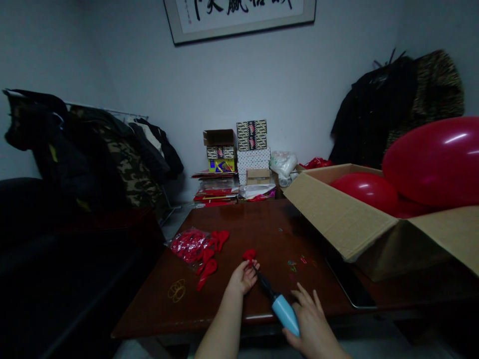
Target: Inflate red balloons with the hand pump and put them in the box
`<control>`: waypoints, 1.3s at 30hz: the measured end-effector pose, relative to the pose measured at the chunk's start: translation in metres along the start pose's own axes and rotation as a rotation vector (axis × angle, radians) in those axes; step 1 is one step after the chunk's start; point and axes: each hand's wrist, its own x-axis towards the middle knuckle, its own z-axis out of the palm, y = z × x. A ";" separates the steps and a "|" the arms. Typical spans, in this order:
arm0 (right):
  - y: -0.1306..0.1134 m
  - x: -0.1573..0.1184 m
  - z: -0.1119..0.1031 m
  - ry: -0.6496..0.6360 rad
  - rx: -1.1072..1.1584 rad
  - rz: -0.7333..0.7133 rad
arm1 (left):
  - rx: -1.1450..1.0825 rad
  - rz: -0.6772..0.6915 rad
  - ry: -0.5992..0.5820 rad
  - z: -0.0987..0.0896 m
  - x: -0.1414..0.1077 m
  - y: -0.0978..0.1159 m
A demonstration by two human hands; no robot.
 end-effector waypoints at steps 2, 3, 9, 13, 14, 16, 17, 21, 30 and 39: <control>-0.003 -0.003 -0.003 -0.022 0.012 0.021 | -0.063 -0.010 0.002 0.000 0.002 -0.002; -0.004 -0.004 -0.005 -0.027 0.020 0.031 | -0.087 -0.016 0.002 0.000 0.003 -0.002; -0.012 0.002 -0.004 -0.026 0.063 0.069 | -0.124 -0.025 -0.020 0.002 -0.002 -0.008; -0.019 0.012 -0.004 -0.021 0.092 0.084 | -0.108 0.004 -0.034 0.003 -0.003 -0.011; -0.021 0.013 -0.004 -0.023 0.100 0.089 | -0.109 0.016 -0.041 0.003 -0.002 -0.012; -0.026 0.015 -0.005 -0.039 0.114 0.101 | -0.120 0.032 -0.046 0.001 0.000 -0.015; -0.028 0.015 -0.006 -0.049 0.122 0.103 | -0.129 0.036 -0.047 0.001 0.000 -0.016; -0.034 0.015 -0.008 -0.088 0.154 0.105 | -0.132 0.030 -0.094 0.000 -0.003 -0.019; -0.035 0.023 -0.013 -0.102 0.131 0.133 | -0.061 0.003 -0.120 0.005 -0.012 -0.019; -0.036 0.026 -0.007 -0.085 0.146 0.113 | -0.186 -0.064 -0.143 0.000 -0.001 -0.026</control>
